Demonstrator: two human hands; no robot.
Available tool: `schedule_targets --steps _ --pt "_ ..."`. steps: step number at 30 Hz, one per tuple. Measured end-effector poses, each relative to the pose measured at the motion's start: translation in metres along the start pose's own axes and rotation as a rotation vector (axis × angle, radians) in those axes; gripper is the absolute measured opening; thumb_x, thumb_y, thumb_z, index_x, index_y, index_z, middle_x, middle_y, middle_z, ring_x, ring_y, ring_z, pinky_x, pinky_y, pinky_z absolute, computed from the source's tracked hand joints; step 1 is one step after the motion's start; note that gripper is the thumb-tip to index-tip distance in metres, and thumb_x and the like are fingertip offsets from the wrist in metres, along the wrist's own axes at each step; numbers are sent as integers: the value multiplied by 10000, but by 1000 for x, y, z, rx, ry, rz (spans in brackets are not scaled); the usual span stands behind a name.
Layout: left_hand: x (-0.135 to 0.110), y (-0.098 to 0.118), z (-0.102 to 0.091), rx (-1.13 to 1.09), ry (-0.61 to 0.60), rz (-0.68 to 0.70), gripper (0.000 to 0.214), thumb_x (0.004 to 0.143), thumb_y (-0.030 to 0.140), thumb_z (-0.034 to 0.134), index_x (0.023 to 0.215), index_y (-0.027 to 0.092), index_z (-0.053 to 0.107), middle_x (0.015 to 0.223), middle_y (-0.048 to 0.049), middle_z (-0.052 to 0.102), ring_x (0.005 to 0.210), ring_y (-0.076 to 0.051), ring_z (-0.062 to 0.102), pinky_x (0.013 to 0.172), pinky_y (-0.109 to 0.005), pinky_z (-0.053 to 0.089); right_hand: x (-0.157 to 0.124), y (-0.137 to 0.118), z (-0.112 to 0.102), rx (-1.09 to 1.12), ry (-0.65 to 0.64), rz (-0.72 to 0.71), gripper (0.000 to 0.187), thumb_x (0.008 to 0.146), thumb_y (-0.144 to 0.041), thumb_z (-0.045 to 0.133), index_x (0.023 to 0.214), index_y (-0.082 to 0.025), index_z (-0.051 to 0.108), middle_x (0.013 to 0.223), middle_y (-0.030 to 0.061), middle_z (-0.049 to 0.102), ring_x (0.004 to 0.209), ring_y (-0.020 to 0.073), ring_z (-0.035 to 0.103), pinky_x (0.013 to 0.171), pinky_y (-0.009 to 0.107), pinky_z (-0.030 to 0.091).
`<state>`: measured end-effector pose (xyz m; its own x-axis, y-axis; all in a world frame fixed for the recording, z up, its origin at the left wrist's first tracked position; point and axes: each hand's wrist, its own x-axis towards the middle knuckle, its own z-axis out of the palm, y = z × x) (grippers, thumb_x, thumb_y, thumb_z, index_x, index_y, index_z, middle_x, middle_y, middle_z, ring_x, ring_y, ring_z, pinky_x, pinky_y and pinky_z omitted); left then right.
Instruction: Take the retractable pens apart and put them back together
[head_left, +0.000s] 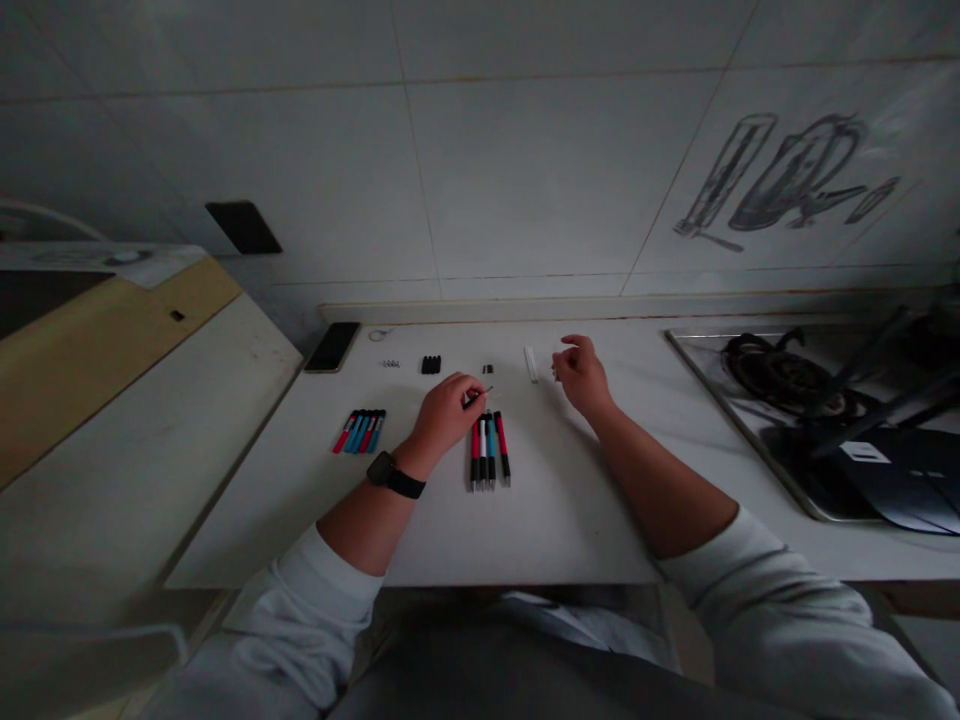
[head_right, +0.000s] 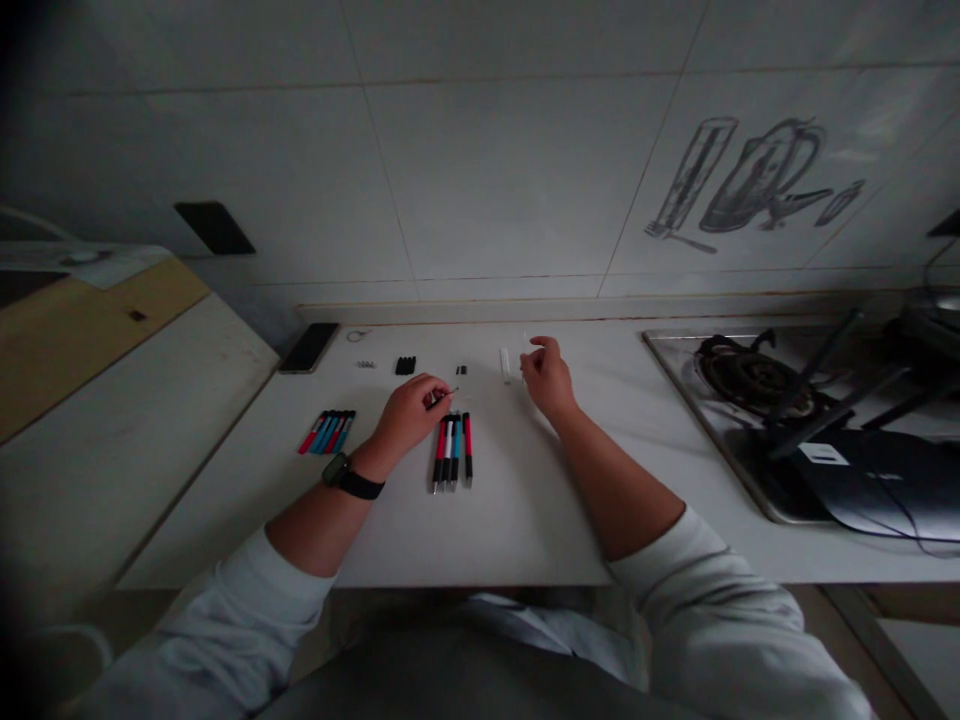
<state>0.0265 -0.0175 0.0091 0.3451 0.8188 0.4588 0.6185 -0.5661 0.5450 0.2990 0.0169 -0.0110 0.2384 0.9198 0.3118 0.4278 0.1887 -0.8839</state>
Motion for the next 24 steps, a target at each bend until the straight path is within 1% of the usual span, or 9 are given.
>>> schedule_targets --steps 2,3,6,9,12,16,18,21,24 --pt "0 -1 1 -1 -8 -10 51 884 149 672 881 199 665 863 -11 667 806 -152 617 752 -280 489 6 8 -4 -255 -53 -26 317 913 -343 580 1206 -230 541 806 25 690 749 206 637 751 332 482" --pt "1 -1 1 -2 -13 -13 50 882 150 674 876 199 665 859 -10 666 800 -151 616 749 -279 487 7 10 -3 -345 -77 -28 292 915 -317 576 1192 -222 561 823 44 705 760 213 642 745 327 469" --pt "1 -1 2 -2 -30 -14 41 883 162 680 869 197 665 848 -8 664 780 -150 609 741 -281 481 10 14 5 -480 -102 -14 242 932 -290 572 1160 -217 603 873 78 734 779 223 651 721 313 448" --pt "1 0 3 0 -36 -11 33 887 172 678 871 198 665 842 -8 661 772 -149 605 734 -280 474 12 14 10 -528 -85 5 244 938 -281 581 1165 -205 628 892 89 748 802 230 661 722 313 450" --pt "1 -2 3 1 -37 -3 37 886 167 675 871 198 662 841 -7 658 781 -150 608 735 -279 472 12 13 6 -568 -83 7 230 926 -253 592 1137 -200 668 931 101 759 830 234 669 746 320 463" --pt "-1 -4 1 0 -42 -7 40 883 162 668 878 201 660 849 -8 658 788 -153 612 736 -282 474 10 12 -4 -623 -188 -27 202 906 -237 603 1054 -202 736 994 114 760 872 233 673 803 330 482" --pt "-1 -4 0 0 -41 -9 42 883 160 666 874 201 659 845 -7 655 788 -153 611 733 -282 471 8 12 -8 -621 -256 -65 224 884 -256 640 1069 -200 753 993 108 754 872 227 670 827 331 489" --pt "-1 -3 0 -6 -38 -6 47 882 158 666 867 202 656 840 -5 650 786 -151 608 725 -279 467 7 14 -12 -601 -339 -109 308 828 -294 728 1118 -195 762 1009 103 739 825 209 660 827 325 501" --pt "-1 -3 0 -9 -47 2 50 881 155 666 866 201 654 840 -5 652 778 -149 605 724 -277 466 8 17 -13 -614 -375 -141 327 811 -302 753 1120 -197 777 1012 106 722 817 208 654 830 326 505"
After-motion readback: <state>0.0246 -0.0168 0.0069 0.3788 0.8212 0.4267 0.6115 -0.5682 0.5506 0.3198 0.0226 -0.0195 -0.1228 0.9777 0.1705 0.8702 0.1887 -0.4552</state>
